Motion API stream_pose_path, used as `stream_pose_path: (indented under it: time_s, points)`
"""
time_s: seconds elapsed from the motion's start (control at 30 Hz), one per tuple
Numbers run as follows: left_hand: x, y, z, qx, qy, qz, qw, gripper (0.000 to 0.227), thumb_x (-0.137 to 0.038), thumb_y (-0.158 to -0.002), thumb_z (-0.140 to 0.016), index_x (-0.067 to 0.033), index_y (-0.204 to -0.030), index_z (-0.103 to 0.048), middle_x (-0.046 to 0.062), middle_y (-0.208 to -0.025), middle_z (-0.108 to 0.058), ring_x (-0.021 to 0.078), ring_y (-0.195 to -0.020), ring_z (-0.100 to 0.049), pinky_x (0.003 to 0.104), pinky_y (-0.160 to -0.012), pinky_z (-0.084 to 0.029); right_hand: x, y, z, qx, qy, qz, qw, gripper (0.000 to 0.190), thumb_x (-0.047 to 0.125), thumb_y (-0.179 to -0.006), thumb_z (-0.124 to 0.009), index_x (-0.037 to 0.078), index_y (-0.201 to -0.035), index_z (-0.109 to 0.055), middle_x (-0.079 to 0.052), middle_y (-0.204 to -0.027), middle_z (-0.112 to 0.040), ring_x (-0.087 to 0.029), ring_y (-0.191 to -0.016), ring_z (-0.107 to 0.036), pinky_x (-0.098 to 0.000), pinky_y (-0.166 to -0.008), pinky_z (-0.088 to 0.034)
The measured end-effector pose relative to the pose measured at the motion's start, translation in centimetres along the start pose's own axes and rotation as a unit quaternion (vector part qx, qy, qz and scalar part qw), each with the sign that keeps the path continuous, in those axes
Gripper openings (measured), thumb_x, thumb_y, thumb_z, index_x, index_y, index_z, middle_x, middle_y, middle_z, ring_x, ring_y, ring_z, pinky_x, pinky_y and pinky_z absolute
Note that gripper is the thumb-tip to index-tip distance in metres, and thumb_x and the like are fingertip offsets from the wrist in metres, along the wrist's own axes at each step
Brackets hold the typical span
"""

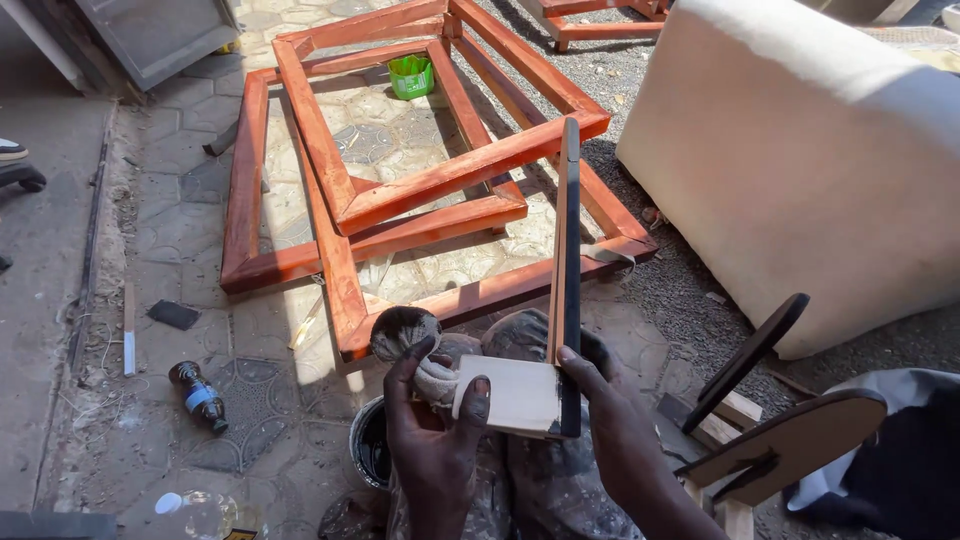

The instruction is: Wiping down wooden furniture components with a cloth and cleaning solution to prepare them for assembly.

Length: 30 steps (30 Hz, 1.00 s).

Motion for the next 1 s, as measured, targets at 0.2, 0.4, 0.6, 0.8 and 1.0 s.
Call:
stream_pose_path:
  time_s: [0.2,0.4,0.6,0.8,1.0]
  points:
    - [-0.3,0.6,-2.0,0.023,0.051,-0.034,0.998,0.066,-0.010,-0.077,-0.083,-0.0065,-0.137,-0.056,0.011,-0.118,-0.067,0.0208,-0.103,-0.068,0.033,-0.088,-0.059,-0.5,1.8,0.8,0.027,-0.217,-0.182,0.959,0.054,0.018,-0.080,-0.060,-0.003,-0.130,-0.061,-0.026,-0.125,-0.073,-0.036,-0.103,-0.064,-0.0440,-0.076,-0.048]
    - [2.3,-2.0,-1.0,-0.014,0.092,-0.040,0.995,0.069,-0.014,-0.078,-0.081,-0.0057,-0.139,-0.051,0.015,-0.116,-0.066,0.0217,-0.100,-0.066,0.034,-0.087,-0.058,-1.9,2.5,-1.4,0.001,-0.317,-0.199,0.927,0.063,0.003,-0.075,-0.054,-0.005,-0.137,-0.058,-0.032,-0.129,-0.065,-0.045,-0.111,-0.060,-0.0516,-0.096,-0.047]
    - [7.7,-4.2,9.2,-0.189,-0.164,0.031,0.968,0.016,-0.022,-0.093,-0.072,-0.0142,-0.100,-0.060,0.005,-0.084,-0.068,0.0153,-0.069,-0.064,0.030,-0.062,-0.054,-2.4,-2.8,-2.2,0.091,-0.213,-0.047,0.972,0.056,0.007,-0.075,-0.065,-0.005,-0.129,-0.062,-0.021,-0.115,-0.068,-0.031,-0.103,-0.065,-0.0346,-0.086,-0.049]
    - [22.2,-2.6,18.5,-0.035,-0.472,0.276,0.837,0.032,-0.047,-0.095,-0.065,-0.0327,-0.124,-0.063,0.014,-0.116,-0.075,0.0408,-0.113,-0.071,0.053,-0.099,-0.052,-8.4,-8.0,-3.7,0.055,-0.171,-0.010,0.984,0.049,0.001,-0.073,-0.081,-0.003,-0.119,-0.065,-0.012,-0.093,-0.070,-0.019,-0.079,-0.072,-0.0323,-0.079,-0.059]
    - [31.5,-5.9,20.5,0.096,-0.589,0.205,0.776,0.027,-0.033,-0.090,-0.066,-0.0166,-0.110,-0.071,0.024,-0.096,-0.073,0.0479,-0.093,-0.067,0.057,-0.081,-0.049,-11.5,-8.5,-6.1,0.043,-0.125,-0.118,0.984,0.045,0.006,-0.066,-0.078,-0.001,-0.109,-0.067,-0.015,-0.107,-0.071,-0.024,-0.089,-0.066,-0.0295,-0.068,-0.046]
Point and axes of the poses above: each hand's wrist, its own y-axis away from the middle knuckle, its own z-axis out of the back of the hand, x = y × z, the point moved 3 cm from there along -y, towards the middle knuckle
